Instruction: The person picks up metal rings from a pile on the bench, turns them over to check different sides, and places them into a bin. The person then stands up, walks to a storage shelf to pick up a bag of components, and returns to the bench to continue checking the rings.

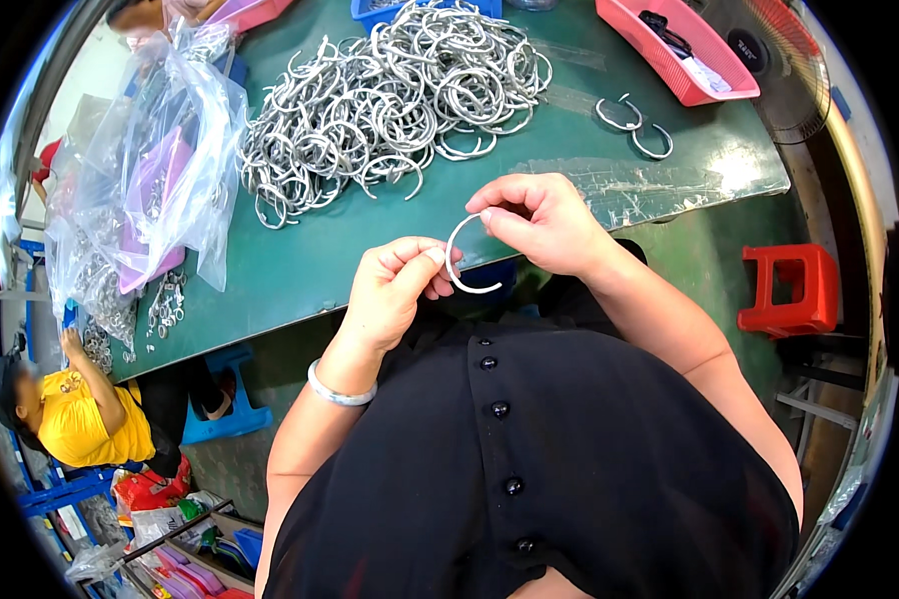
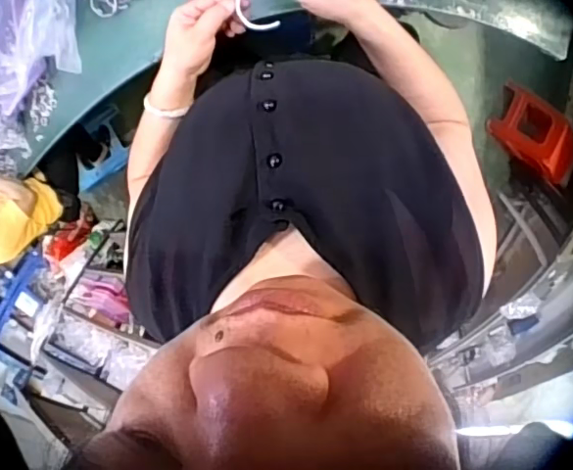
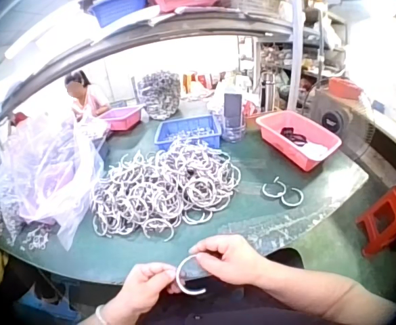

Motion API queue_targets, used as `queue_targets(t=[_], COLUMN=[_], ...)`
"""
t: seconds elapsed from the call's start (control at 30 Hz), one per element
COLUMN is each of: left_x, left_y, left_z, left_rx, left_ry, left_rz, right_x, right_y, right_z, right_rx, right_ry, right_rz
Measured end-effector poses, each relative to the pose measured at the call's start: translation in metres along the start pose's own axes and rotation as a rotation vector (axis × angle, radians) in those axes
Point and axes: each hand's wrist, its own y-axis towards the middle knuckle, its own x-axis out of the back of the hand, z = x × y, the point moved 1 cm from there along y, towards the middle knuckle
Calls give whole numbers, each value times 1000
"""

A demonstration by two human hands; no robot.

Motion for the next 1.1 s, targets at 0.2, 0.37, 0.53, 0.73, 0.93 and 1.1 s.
queue_targets(t=[0.2,0.37,0.53,0.73,0.93,1.1], left_x=[1,3,5,7,7,7], left_y=[1,4,6,7,8,8], left_z=[2,2,5,7,9,10], left_rx=[16,47,69,68,53,47], left_ry=[-51,-62,-78,-109,-129,-137], left_rz=[6,17,16,23,35,35], right_x=[-2,-5,-8,-10,-11,-10], right_y=[-1,-3,0,2,3,5], right_z=[9,12,18,21,21,23], right_rx=[12,61,115,135,168,134], right_ry=[-96,-134,-229,-284,-295,-339], right_rz=[-18,-22,-13,-25,-9,-15])
